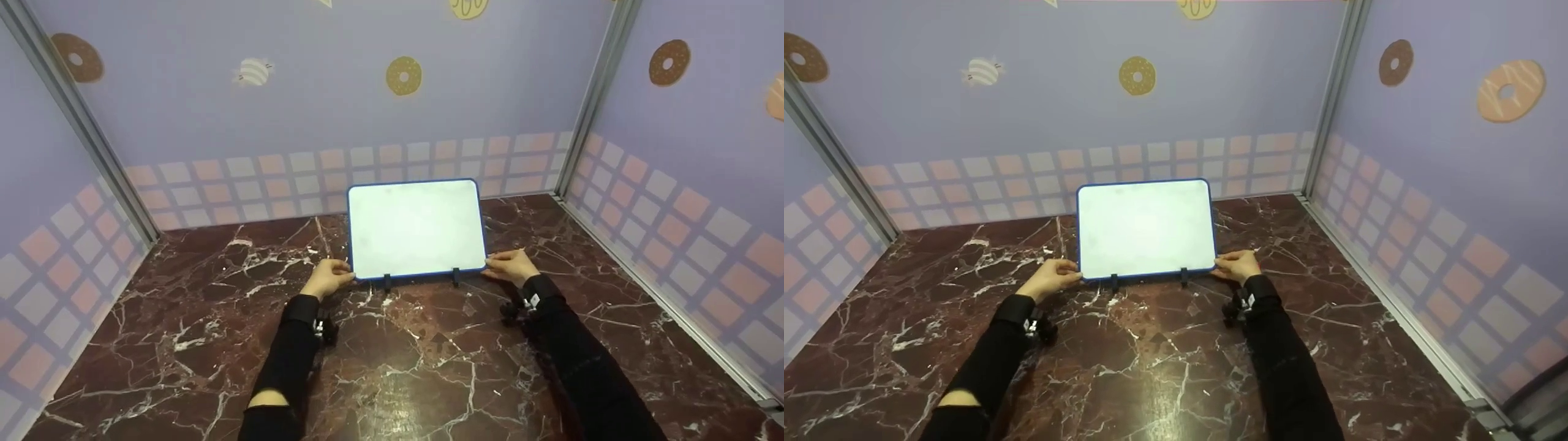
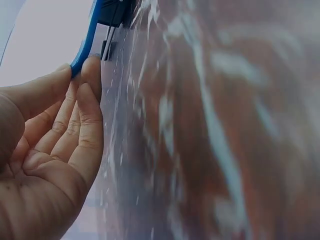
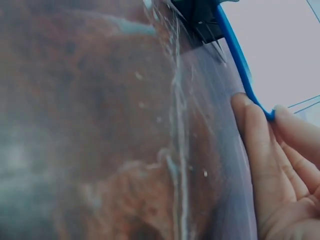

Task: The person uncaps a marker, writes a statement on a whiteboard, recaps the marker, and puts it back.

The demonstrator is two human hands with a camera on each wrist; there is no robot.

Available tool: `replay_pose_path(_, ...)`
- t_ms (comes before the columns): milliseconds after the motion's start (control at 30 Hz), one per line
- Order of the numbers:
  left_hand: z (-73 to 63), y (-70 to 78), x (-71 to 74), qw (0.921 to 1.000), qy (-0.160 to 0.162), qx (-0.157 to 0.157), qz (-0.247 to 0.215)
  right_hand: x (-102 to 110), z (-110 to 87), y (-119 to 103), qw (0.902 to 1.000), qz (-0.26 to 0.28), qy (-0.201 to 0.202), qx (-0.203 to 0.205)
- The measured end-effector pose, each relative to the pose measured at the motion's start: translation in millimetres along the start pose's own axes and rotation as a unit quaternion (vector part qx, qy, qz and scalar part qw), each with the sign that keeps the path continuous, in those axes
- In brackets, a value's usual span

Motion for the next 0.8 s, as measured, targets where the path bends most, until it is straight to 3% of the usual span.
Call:
replay_pose_path(100, -13.1, 0.4, 7.3, 0.9998, -0.018, -0.012, 0.000, -6, -3.9, 1, 0.9996, -0.009, -0.026, 0.004)
replay_pose_path(200, -20.5, -8.0, 12.6, 0.9994, -0.027, -0.019, 0.000, -13, -8.4, 4, 0.9989, -0.019, -0.044, 0.001)
replay_pose_path(367, -40.6, -13.9, 21.2, 0.9989, -0.041, -0.023, -0.008, -22, -18.3, 8, 0.9964, -0.035, -0.075, -0.021)
replay_pose_path(600, -67.0, -21.5, 33.0, 0.9974, -0.065, -0.031, -0.006, -32, -31.6, 11, 0.9873, -0.063, -0.139, -0.042)
replay_pose_path(800, -87.9, -23.6, 39.0, 0.9931, -0.099, -0.062, 0.000, -39, -42.8, 12, 0.9770, -0.078, -0.191, -0.054)
Point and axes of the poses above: each hand's wrist, its own z-axis towards the middle knuckle, its own x-axis out of the back of the hand, y = z × x, the point moved 3 cm from there along z, towards the middle knuckle, and after that the axes turned 5 degrees about z, right-handed, at the moved point
